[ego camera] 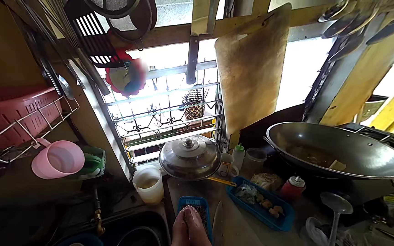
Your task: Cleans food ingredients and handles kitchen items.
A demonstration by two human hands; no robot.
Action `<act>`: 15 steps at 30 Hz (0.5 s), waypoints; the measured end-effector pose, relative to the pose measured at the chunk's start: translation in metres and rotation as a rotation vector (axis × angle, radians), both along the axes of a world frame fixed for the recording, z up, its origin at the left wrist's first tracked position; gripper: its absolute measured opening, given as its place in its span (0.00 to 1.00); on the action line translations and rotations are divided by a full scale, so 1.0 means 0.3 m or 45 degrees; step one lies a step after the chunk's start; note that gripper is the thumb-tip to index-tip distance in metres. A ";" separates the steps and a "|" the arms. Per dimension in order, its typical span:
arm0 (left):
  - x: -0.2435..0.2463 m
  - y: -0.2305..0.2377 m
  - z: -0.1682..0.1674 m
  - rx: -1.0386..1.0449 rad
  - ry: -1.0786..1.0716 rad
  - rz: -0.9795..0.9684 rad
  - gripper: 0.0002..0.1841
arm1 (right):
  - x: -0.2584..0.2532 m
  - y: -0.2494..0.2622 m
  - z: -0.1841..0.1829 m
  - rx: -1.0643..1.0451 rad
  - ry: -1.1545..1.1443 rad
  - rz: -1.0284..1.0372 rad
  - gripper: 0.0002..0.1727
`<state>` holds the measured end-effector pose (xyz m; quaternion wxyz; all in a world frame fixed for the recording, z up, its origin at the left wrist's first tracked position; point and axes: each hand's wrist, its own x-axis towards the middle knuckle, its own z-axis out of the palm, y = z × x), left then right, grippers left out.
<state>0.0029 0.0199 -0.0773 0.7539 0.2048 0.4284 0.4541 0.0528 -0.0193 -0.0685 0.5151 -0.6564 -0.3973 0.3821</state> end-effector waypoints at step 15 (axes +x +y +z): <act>0.007 0.028 -0.023 -0.221 -0.424 -0.077 0.21 | 0.055 -0.069 0.167 0.043 0.470 0.051 0.43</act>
